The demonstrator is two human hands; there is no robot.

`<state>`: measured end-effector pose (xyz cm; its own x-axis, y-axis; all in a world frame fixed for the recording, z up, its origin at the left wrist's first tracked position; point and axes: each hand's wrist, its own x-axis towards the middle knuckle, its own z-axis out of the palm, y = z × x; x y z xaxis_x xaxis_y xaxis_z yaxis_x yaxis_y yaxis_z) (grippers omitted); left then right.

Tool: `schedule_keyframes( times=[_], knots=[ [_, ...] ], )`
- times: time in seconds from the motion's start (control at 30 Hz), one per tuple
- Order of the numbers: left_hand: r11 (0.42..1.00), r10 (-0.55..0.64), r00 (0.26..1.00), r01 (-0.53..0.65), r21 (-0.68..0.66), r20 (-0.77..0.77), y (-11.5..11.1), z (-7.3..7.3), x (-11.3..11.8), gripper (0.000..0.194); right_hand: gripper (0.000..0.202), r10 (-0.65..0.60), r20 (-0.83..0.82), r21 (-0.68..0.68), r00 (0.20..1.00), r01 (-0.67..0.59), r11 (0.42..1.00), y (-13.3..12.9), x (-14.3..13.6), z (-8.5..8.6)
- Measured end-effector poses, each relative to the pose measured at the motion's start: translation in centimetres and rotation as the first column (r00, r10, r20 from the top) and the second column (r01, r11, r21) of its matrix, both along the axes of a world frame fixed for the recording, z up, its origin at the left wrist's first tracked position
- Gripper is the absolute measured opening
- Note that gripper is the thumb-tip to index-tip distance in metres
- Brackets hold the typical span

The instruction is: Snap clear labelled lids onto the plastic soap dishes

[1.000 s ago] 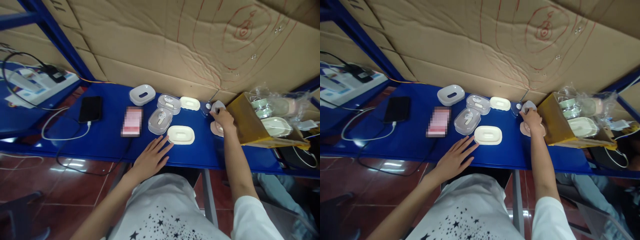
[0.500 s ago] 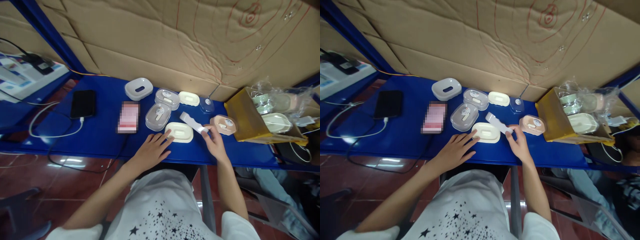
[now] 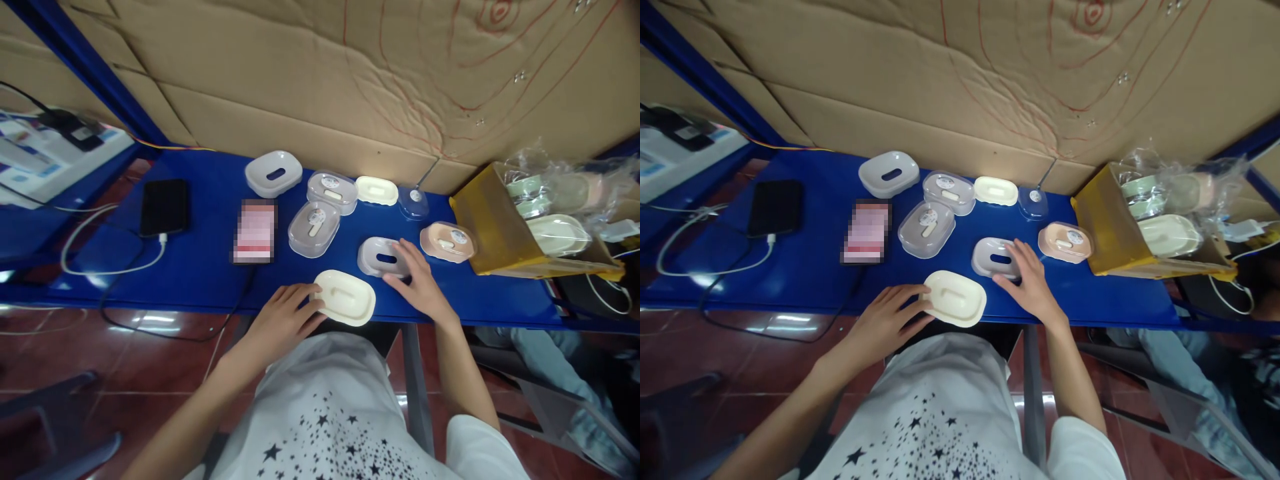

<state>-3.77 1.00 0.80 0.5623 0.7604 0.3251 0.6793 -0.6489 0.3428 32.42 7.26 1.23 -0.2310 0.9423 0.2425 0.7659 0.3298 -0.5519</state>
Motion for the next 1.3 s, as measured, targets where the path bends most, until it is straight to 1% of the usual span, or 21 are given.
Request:
schedule_keyframes(
  times=[0.07,0.13,0.2,0.27,0.37,0.43,0.53,0.63,0.7,0.73,0.77,0.83,0.87,0.9,0.93,0.97,1.03,1.07,1.13,1.23,1.3],
  knots=[
    [1.000,0.024,1.000,-0.024,0.002,-0.011,0.0,-0.2,0.0,0.016,0.063,0.041,0.047,0.034,0.998,-0.042,0.999,0.0,-0.5,0.1],
    [0.999,0.052,0.999,-0.052,0.006,0.007,0.3,-0.5,0.4,0.015,0.049,0.050,0.018,0.099,0.999,-0.052,0.994,-0.1,-1.1,0.2],
    [0.996,0.089,0.994,-0.090,0.009,0.057,0.6,-0.9,1.1,0.017,0.043,0.097,-0.008,0.147,0.995,-0.094,0.985,-0.7,-2.0,0.4],
    [0.990,0.140,0.983,-0.140,-0.007,0.120,1.0,-1.4,1.7,0.029,0.043,0.166,0.028,0.161,0.986,-0.169,0.972,-1.7,-3.3,0.6],
    [0.980,0.197,0.961,-0.188,-0.065,0.194,1.5,-1.9,2.3,0.051,0.046,0.227,0.155,0.135,0.962,-0.248,0.959,-3.4,-5.5,0.7],
    [0.980,0.195,0.958,-0.183,-0.078,0.208,1.8,-1.9,2.3,0.061,0.047,0.236,0.231,0.133,0.944,-0.271,0.953,-4.1,-6.8,0.5],
    [0.990,0.138,0.980,-0.130,-0.061,0.144,2.0,-1.5,1.9,0.062,0.049,0.261,0.321,0.139,0.910,-0.318,0.938,-4.4,-8.0,0.2],
    [0.995,0.091,0.993,-0.087,-0.053,0.072,2.0,-1.2,1.3,0.060,0.054,0.329,0.371,0.106,0.868,-0.392,0.914,-3.8,-7.9,0.4],
    [0.994,0.095,0.995,-0.093,-0.057,0.041,1.9,-1.0,1.1,0.059,0.053,0.364,0.367,0.088,0.856,-0.421,0.903,-2.4,-7.0,1.1],
    [0.993,0.103,0.994,-0.101,-0.060,0.028,1.9,-0.9,1.0,0.057,0.052,0.338,0.356,0.094,0.871,-0.393,0.915,-1.2,-6.3,1.6],
    [0.992,0.109,0.994,-0.108,-0.063,0.023,1.9,-0.8,1.0,0.055,0.051,0.277,0.347,0.110,0.896,-0.332,0.937,0.3,-5.5,2.2],
    [0.992,0.106,0.994,-0.102,-0.077,0.040,1.9,-0.8,0.8,0.055,0.053,0.020,0.347,0.177,0.938,-0.086,0.981,3.9,-3.9,3.2],
    [0.992,0.099,0.993,-0.093,-0.087,0.064,1.9,-0.9,0.7,0.057,0.056,-0.111,0.378,0.202,0.919,0.035,0.979,5.9,-3.1,3.6],
    [0.992,0.093,0.991,-0.084,-0.098,0.094,1.9,-0.9,0.6,0.059,0.059,-0.217,0.425,0.212,0.879,0.137,0.968,7.8,-2.5,3.9],
    [0.991,0.089,0.988,-0.076,-0.108,0.125,1.9,-1.0,0.4,0.060,0.061,-0.290,0.474,0.205,0.831,0.216,0.955,9.5,-1.9,4.0],
    [0.991,0.088,0.984,-0.070,-0.114,0.153,1.9,-1.1,0.3,0.061,0.063,-0.327,0.520,0.188,0.789,0.268,0.945,10.9,-1.5,4.0],
    [0.990,0.092,0.978,-0.071,-0.118,0.188,1.9,-1.2,0.1,0.059,0.061,-0.341,0.578,0.154,0.741,0.311,0.938,12.4,-1.4,3.6],
    [0.991,0.092,0.976,-0.070,-0.117,0.196,1.9,-1.2,0.0,0.058,0.058,-0.332,0.591,0.146,0.735,0.307,0.940,12.5,-1.6,3.4],
    [0.992,0.082,0.976,-0.061,-0.110,0.203,2.0,-1.3,0.0,0.055,0.055,-0.334,0.584,0.162,0.739,0.297,0.941,11.8,-2.5,2.8],
    [0.992,0.078,0.974,-0.056,-0.109,0.215,2.1,-1.4,0.2,0.055,0.059,-0.406,0.526,0.187,0.747,0.364,0.912,9.3,-4.1,2.1],
    [0.992,0.089,0.969,-0.064,-0.110,0.230,2.2,-1.5,0.2,0.054,0.053,-0.409,0.475,0.155,0.779,0.383,0.911,7.4,-4.8,1.9]
  ],
)
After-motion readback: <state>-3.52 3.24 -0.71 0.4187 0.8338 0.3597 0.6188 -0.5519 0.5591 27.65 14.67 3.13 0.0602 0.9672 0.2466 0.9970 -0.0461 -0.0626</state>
